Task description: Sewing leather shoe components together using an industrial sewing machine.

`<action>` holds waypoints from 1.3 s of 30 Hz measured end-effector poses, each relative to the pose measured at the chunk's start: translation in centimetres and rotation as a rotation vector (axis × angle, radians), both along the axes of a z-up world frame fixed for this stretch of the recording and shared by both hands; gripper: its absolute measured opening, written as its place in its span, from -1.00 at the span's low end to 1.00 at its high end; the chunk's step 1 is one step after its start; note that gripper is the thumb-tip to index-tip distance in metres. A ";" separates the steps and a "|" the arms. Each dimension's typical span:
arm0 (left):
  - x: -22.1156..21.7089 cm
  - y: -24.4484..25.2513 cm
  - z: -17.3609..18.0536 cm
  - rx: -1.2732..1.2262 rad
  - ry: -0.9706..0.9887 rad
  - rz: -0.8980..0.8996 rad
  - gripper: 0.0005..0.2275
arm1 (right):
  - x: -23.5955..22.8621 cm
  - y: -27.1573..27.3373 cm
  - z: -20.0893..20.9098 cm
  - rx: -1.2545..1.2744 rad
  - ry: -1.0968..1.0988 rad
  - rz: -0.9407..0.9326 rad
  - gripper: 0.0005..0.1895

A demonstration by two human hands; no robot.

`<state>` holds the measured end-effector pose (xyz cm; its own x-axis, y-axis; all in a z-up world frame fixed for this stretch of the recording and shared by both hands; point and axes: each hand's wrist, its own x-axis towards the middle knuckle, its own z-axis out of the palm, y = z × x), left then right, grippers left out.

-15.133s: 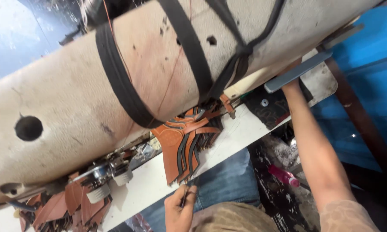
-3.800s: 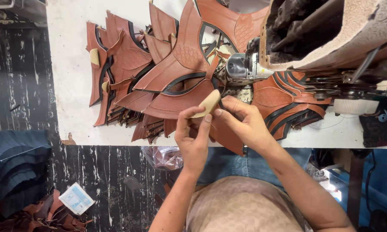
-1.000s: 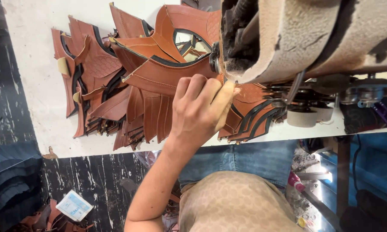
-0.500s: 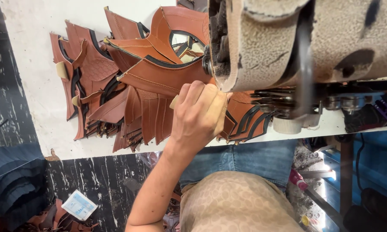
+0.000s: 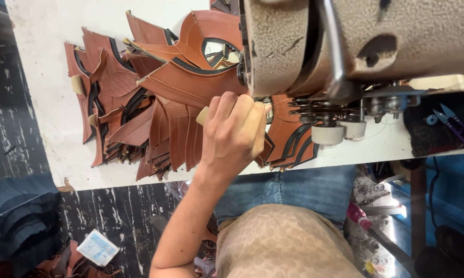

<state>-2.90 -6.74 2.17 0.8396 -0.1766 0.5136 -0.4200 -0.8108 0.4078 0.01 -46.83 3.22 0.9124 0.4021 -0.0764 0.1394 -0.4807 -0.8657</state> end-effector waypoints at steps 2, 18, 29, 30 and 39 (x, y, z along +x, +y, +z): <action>-0.1 0.0 0.3 -0.002 -0.009 0.006 -0.93 | -1.1 0.8 -1.1 0.022 0.034 -0.024 -0.72; -3.5 -1.0 -0.5 0.009 -0.160 0.036 -0.78 | 0.7 22.1 -3.2 0.260 0.295 -0.065 -0.73; -4.9 -1.3 -5.1 -0.584 0.284 0.363 -0.39 | 1.1 20.1 -8.4 -0.596 -0.669 0.125 -0.63; -4.9 -1.5 -5.0 -0.671 0.283 0.312 -0.44 | 1.0 20.4 -7.9 -0.788 -0.787 0.134 -0.73; -3.9 -2.2 -5.1 -0.867 0.343 0.259 -0.55 | 0.8 19.0 -9.3 -0.646 -0.784 0.045 -0.80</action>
<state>-6.82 -8.92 -2.89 0.9280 0.3595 0.0982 -0.0174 -0.2214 0.9750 0.86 -27.79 -6.11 0.7840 0.5308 0.3220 0.5855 -0.8046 -0.0992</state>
